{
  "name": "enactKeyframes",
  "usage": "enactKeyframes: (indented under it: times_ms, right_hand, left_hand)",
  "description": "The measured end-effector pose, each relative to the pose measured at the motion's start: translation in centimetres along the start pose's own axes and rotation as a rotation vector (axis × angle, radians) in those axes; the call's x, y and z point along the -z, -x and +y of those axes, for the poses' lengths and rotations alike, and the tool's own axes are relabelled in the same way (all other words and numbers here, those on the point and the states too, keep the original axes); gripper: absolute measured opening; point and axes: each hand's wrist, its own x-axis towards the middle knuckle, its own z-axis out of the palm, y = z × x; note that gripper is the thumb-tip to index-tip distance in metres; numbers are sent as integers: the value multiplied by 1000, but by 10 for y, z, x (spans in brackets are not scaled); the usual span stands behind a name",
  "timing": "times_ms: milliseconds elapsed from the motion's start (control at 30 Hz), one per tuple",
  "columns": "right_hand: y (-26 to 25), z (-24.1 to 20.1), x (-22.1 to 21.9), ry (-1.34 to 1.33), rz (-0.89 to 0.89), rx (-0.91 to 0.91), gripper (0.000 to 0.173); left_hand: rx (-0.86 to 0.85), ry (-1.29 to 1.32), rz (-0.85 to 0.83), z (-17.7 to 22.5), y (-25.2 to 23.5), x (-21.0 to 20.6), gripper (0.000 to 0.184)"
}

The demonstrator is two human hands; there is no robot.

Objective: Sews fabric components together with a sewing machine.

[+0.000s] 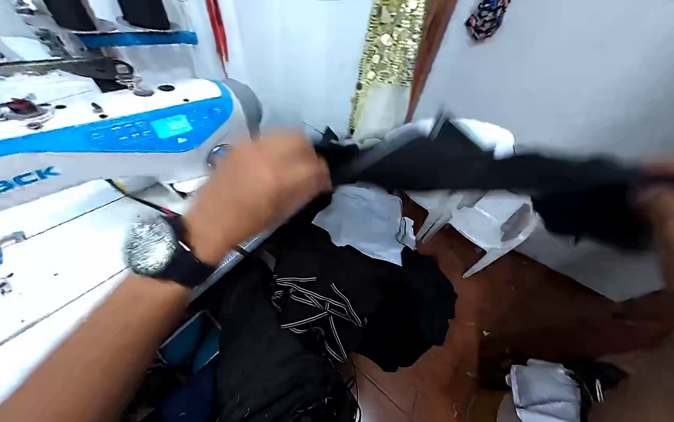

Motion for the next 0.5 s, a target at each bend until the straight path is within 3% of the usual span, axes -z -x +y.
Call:
enactKeyframes:
  times_ms: [100,167,200,267,333,400,433,467,500]
  right_hand:
    - [53,-9,-41,-64,-600,31,29]
    - [58,-7,-80,-223,-1022,-18,39]
    - [51,-5,-105,-258,-1075,-55,44]
    - [16,-7,-168,-226,-934,-82,45]
    - [-38,-22,-240,-145,-796,-190,41]
    - [-69,-34,-327,-158,-651,-212,52]
    - [-72,-57,-371,-215,-602,-131,59]
    - [-77,-109,-403,-214,-661,-51,60]
    - [-99,-202,-406,-20,-1029,-156,59]
  left_hand:
    - [66,98,-266,40,121,-78,20]
    - [186,221,-499,71,210,-97,39]
    - [277,262,-542,86,253,-92,44]
    - [482,267,-490,113,332,-59,42]
    - [727,219,-444,143,397,-2,35]
    - [999,148,-437,179,440,64,33]
    - [1118,60,-409,204,457,94,35]
    - [1238,-56,-391,235,469,123,37]
    - [1356,-158,-397,261,478,148,38]
